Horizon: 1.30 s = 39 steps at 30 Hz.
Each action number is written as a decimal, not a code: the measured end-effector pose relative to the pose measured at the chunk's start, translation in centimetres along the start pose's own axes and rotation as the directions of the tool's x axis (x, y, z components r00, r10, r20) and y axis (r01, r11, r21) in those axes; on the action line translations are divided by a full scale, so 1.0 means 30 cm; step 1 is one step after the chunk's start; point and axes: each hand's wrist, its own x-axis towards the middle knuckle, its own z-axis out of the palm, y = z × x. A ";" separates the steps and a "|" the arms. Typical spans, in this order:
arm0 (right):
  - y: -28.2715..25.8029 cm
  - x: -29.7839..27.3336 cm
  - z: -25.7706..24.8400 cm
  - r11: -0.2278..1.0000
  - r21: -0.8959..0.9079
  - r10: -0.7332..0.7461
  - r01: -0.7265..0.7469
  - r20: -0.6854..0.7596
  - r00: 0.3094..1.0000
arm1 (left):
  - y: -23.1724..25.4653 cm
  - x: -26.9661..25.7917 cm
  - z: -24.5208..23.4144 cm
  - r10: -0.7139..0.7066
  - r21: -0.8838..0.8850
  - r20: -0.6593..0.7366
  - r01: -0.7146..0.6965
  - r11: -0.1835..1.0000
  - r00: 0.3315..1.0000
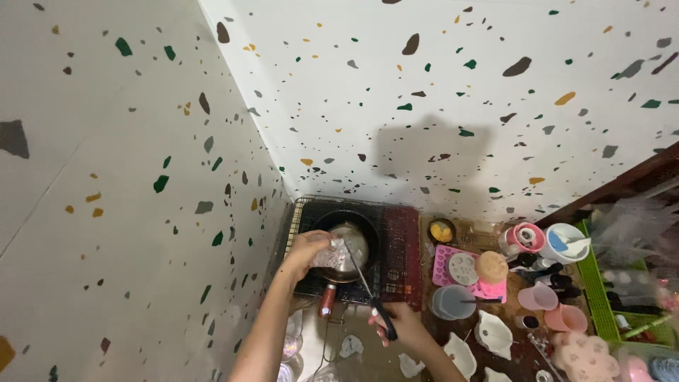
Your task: Melting candle wax in a pot on a portable stove and preparing dyes.
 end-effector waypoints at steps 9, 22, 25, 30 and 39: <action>0.167 0.039 0.003 0.979 0.170 0.092 -0.116 0.143 0.985 | 0.122 -0.052 0.040 -0.034 -0.008 -0.017 0.033 0.999 0.999; -0.041 0.002 0.121 0.996 0.057 0.062 -0.061 -0.005 0.998 | -0.006 -0.021 0.024 0.039 0.108 -0.069 -0.031 0.994 0.997; -0.069 -0.023 0.147 0.993 0.115 -0.024 0.026 -0.012 1.000 | -0.054 0.019 -0.003 0.022 0.141 -0.104 -0.007 0.990 0.994; -0.104 -0.034 0.165 1.000 0.014 -0.005 0.006 -0.076 0.997 | -0.091 0.074 -0.023 0.106 0.165 -0.114 -0.086 0.983 0.988; 0.133 0.000 0.120 0.993 0.115 0.012 -0.004 -0.066 0.998 | 0.118 -0.064 0.027 -0.152 0.090 -0.151 0.166 0.982 0.977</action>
